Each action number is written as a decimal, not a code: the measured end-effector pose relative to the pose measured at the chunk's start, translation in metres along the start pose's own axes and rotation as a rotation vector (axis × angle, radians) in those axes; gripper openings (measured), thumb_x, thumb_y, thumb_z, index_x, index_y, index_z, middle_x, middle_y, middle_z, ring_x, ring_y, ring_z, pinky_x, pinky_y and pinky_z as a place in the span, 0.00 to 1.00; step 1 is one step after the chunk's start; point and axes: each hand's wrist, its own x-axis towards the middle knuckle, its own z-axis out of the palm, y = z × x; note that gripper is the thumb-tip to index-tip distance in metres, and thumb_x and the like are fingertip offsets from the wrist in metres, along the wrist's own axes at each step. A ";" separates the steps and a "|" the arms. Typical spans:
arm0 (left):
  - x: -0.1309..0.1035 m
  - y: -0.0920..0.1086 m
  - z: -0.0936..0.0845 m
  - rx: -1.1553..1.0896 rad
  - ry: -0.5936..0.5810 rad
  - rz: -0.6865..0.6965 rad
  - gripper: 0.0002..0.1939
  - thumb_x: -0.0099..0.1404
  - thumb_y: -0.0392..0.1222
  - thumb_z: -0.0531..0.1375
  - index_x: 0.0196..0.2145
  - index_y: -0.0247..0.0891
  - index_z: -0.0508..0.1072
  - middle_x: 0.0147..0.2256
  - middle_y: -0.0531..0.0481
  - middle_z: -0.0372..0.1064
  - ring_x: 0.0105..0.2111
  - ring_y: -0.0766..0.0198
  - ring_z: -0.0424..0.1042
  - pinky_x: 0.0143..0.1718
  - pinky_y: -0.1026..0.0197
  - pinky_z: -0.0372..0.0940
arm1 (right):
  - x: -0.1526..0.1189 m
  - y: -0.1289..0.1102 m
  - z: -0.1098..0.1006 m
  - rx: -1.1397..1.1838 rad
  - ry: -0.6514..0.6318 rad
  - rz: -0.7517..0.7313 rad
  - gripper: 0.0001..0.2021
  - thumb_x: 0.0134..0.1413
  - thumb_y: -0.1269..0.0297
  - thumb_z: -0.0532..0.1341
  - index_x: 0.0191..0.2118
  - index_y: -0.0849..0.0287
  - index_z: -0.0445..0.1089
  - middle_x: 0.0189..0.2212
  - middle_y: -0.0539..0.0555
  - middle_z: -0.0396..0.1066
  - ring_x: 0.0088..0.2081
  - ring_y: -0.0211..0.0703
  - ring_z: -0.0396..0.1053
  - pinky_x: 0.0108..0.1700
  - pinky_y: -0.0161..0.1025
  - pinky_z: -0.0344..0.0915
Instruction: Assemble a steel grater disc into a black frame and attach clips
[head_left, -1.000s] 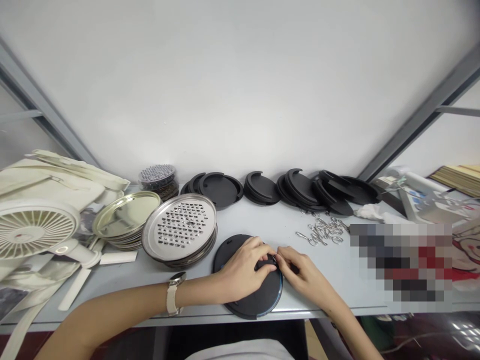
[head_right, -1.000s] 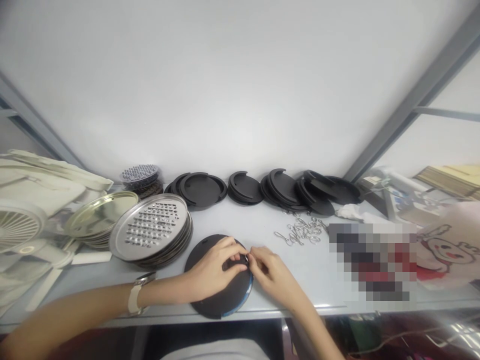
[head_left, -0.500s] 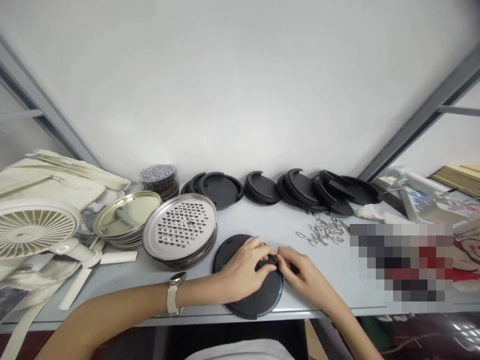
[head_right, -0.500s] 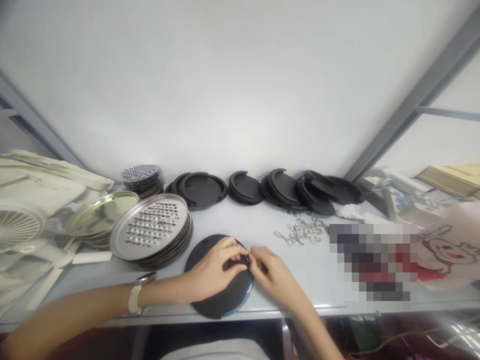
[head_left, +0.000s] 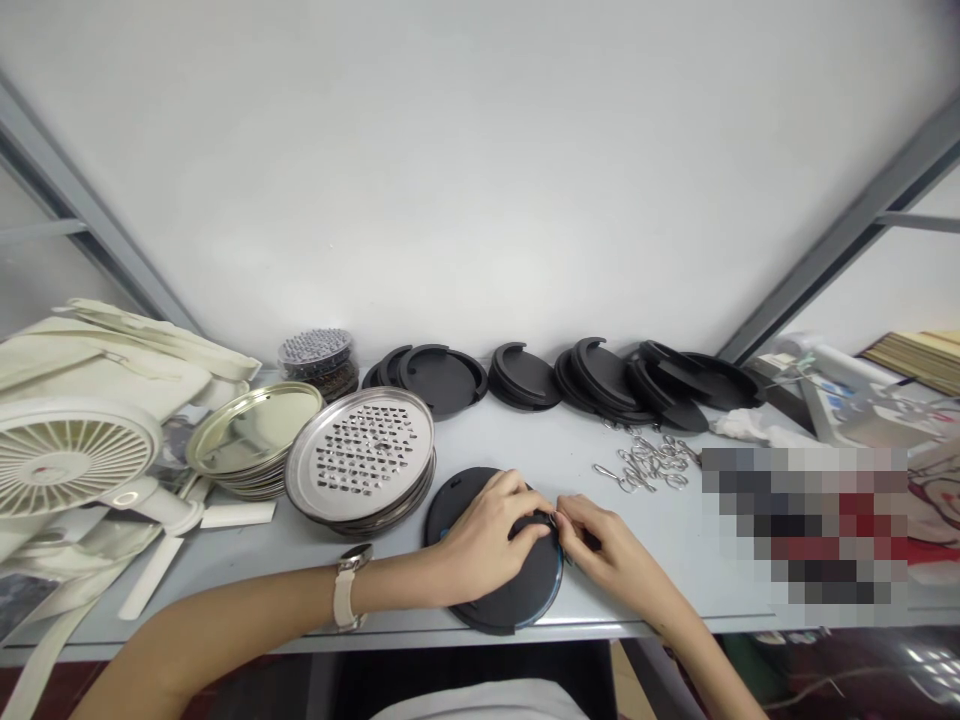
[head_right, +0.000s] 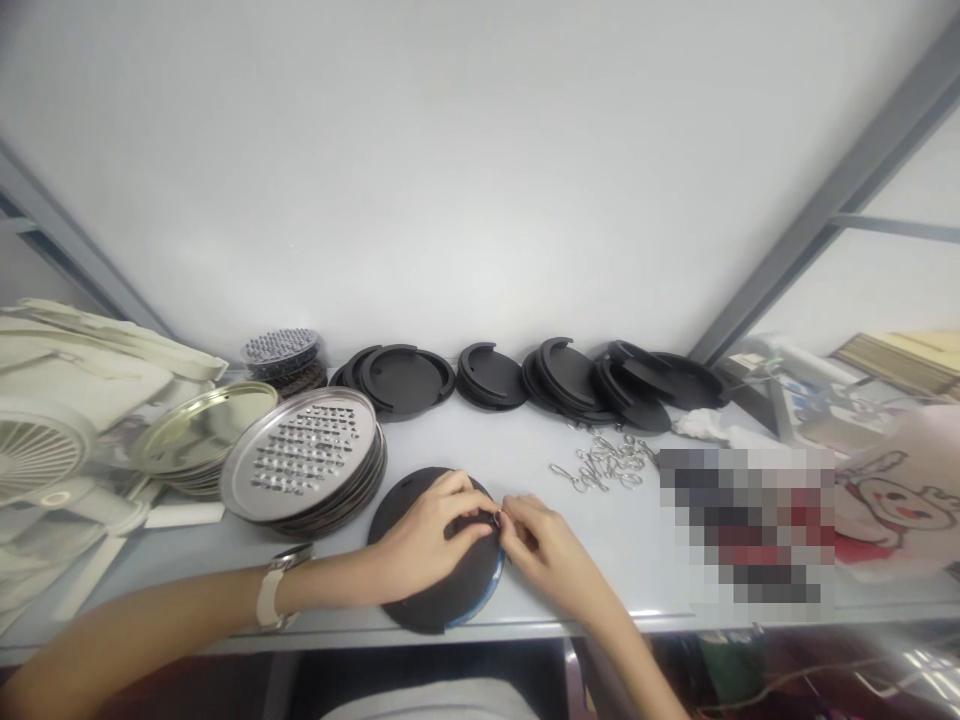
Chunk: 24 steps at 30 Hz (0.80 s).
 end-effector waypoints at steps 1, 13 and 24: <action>0.000 0.000 0.000 -0.001 0.001 -0.002 0.10 0.64 0.32 0.56 0.42 0.42 0.72 0.36 0.50 0.63 0.42 0.60 0.65 0.46 0.58 0.61 | 0.000 0.000 0.000 0.003 -0.001 0.002 0.14 0.63 0.63 0.49 0.24 0.56 0.54 0.22 0.46 0.56 0.27 0.38 0.58 0.29 0.34 0.55; -0.001 -0.004 0.004 -0.036 0.044 -0.064 0.15 0.60 0.33 0.60 0.45 0.41 0.66 0.37 0.51 0.63 0.40 0.61 0.65 0.44 0.57 0.62 | 0.002 -0.003 -0.001 0.137 0.068 0.085 0.16 0.64 0.57 0.48 0.25 0.56 0.53 0.20 0.44 0.50 0.23 0.35 0.51 0.25 0.32 0.52; -0.002 -0.003 0.003 -0.020 0.036 -0.052 0.15 0.60 0.33 0.60 0.45 0.41 0.65 0.36 0.52 0.63 0.39 0.62 0.64 0.44 0.58 0.62 | 0.001 -0.005 0.000 0.219 0.071 0.094 0.14 0.65 0.57 0.48 0.28 0.56 0.55 0.22 0.44 0.53 0.25 0.37 0.53 0.28 0.32 0.54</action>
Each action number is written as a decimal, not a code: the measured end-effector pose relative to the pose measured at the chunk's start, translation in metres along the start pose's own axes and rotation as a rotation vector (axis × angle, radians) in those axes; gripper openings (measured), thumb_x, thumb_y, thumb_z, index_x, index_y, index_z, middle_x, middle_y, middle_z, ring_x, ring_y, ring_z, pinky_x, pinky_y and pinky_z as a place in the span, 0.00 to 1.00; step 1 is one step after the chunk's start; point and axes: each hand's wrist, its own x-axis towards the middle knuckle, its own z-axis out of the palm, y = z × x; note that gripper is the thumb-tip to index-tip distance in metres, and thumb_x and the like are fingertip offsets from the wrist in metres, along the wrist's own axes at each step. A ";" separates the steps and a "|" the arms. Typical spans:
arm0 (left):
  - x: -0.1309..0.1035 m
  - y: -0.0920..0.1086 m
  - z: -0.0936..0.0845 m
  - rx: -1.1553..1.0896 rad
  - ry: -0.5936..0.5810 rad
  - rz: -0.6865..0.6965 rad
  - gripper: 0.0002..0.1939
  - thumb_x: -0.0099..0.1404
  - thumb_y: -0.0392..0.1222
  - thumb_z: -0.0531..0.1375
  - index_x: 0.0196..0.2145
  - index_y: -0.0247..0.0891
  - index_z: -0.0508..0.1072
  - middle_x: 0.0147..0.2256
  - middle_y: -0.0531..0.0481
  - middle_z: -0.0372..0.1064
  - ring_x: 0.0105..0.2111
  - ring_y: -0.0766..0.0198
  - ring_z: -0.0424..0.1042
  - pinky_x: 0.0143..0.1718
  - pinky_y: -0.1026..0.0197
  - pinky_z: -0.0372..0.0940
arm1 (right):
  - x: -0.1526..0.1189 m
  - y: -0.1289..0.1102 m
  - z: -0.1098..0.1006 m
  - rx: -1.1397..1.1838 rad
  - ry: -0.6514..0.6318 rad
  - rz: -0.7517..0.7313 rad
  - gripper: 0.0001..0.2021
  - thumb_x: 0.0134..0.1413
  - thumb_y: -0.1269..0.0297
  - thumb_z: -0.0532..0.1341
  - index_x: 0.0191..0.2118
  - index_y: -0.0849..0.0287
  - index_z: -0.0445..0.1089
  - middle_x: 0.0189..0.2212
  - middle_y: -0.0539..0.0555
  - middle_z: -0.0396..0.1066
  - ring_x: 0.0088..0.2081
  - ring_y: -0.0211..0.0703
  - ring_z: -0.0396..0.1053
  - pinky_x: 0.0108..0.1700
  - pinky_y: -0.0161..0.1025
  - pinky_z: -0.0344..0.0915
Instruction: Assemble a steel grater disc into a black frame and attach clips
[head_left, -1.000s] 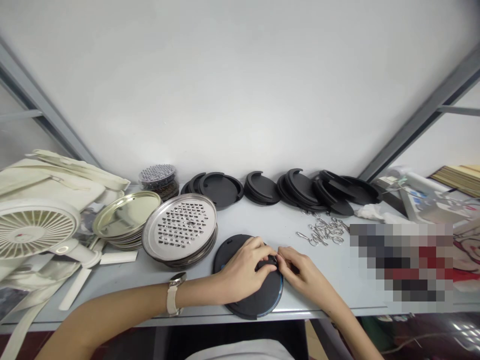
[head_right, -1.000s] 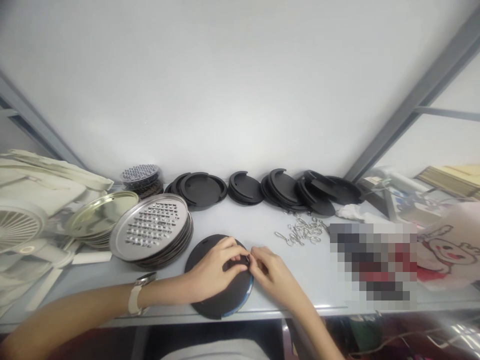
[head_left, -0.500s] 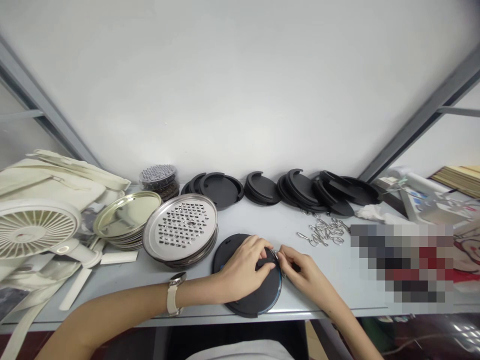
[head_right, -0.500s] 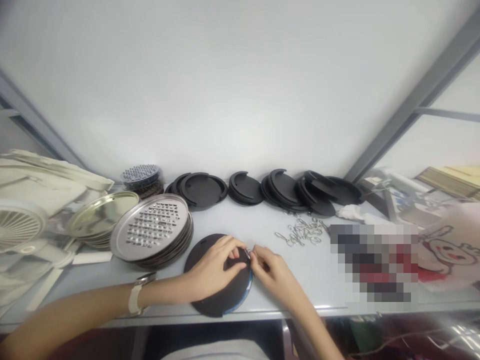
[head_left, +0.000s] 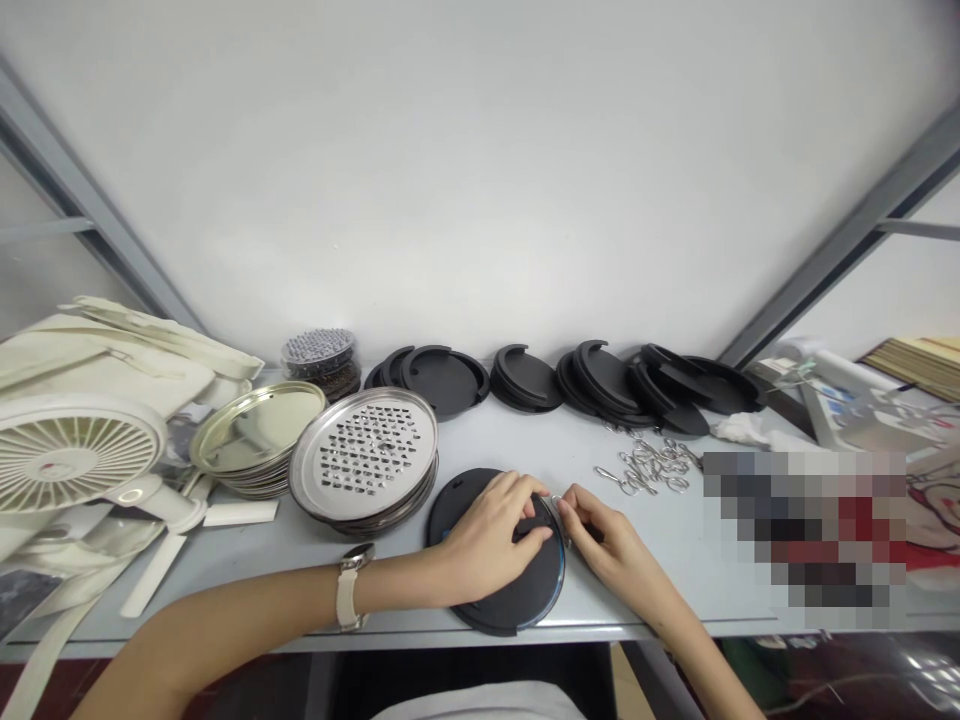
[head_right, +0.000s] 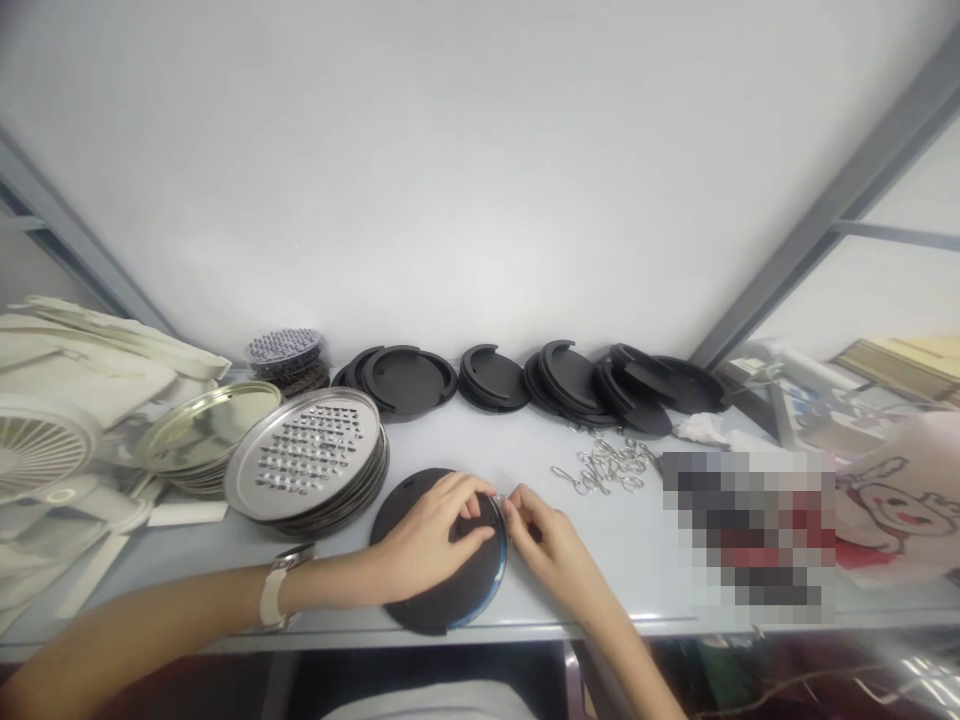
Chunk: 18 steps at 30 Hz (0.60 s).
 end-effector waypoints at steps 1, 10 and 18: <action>0.000 0.000 0.000 0.000 0.003 0.002 0.16 0.60 0.33 0.60 0.45 0.41 0.65 0.36 0.52 0.63 0.39 0.62 0.64 0.44 0.58 0.61 | 0.000 -0.001 -0.001 -0.006 0.019 -0.010 0.14 0.66 0.57 0.47 0.28 0.56 0.55 0.22 0.45 0.53 0.25 0.37 0.54 0.29 0.33 0.55; 0.000 -0.001 0.000 0.003 0.010 0.014 0.15 0.60 0.33 0.61 0.44 0.40 0.64 0.35 0.53 0.63 0.39 0.61 0.64 0.43 0.59 0.61 | 0.001 -0.001 -0.004 -0.030 0.101 -0.093 0.10 0.66 0.60 0.48 0.34 0.55 0.58 0.28 0.49 0.62 0.30 0.41 0.61 0.36 0.35 0.58; 0.001 0.000 0.001 0.006 0.015 -0.009 0.15 0.59 0.33 0.61 0.43 0.41 0.64 0.35 0.53 0.63 0.38 0.62 0.64 0.42 0.59 0.61 | 0.001 0.003 -0.002 0.014 0.052 -0.012 0.11 0.64 0.57 0.53 0.33 0.56 0.62 0.25 0.46 0.60 0.27 0.37 0.58 0.31 0.32 0.55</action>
